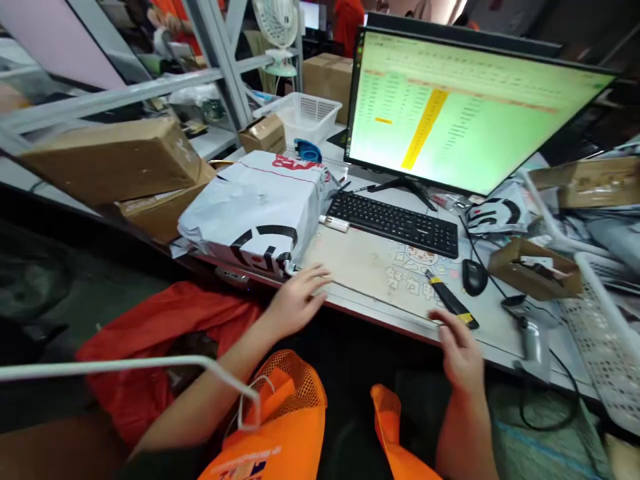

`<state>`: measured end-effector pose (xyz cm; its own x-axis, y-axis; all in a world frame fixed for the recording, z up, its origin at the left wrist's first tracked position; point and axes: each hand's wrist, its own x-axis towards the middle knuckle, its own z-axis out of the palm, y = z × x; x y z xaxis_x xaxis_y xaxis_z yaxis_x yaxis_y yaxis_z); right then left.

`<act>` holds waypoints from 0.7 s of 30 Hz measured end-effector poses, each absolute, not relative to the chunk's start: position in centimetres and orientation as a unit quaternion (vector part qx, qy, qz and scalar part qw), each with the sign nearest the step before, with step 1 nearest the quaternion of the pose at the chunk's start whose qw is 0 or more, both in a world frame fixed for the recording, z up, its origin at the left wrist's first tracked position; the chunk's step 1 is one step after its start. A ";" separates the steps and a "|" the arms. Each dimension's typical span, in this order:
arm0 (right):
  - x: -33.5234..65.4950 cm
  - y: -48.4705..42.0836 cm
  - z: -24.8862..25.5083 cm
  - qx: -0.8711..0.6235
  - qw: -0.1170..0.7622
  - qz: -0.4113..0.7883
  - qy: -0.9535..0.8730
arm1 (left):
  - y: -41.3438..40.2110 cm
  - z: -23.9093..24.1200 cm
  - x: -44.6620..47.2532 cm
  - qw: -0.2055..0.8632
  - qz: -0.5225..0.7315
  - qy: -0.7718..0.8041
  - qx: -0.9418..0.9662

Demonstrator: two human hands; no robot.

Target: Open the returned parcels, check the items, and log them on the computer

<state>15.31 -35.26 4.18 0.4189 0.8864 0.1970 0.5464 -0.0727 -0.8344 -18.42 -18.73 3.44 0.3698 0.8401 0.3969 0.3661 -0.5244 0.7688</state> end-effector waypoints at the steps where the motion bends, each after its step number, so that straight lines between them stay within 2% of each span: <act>1: 17.7 -36.1 4.6 -0.743 0.464 0.088 -0.474 | -16.9 3.8 -16.7 0.274 0.361 0.381 0.806; 3: 22.4 -37.6 4.9 -0.805 0.426 -0.075 -0.407 | -12.3 4.4 -13.2 0.208 0.264 0.420 0.843; 5: 26.7 -38.8 4.6 -0.870 0.324 -0.124 -0.351 | -7.9 4.8 -10.5 0.150 0.214 0.528 0.808; 8: 31.8 -39.1 3.7 -0.937 0.169 -0.026 -0.304 | -4.4 4.7 -9.6 0.113 0.190 0.593 0.774; 11: 35.4 -37.7 3.1 -0.952 0.103 0.062 -0.281 | -4.4 4.2 -10.5 0.099 0.174 0.618 0.760; 16: 37.4 -36.6 3.9 -0.950 0.122 0.102 -0.268 | -7.1 4.1 -11.4 0.130 0.167 0.619 0.757; 19: 34.5 -35.9 5.2 -0.927 0.217 -0.040 -0.302 | -9.1 4.2 -11.1 0.209 0.235 0.556 0.769; 21: 31.0 -33.3 6.2 -0.867 0.285 -0.119 -0.391 | -10.5 4.3 -10.4 0.287 0.296 0.522 0.747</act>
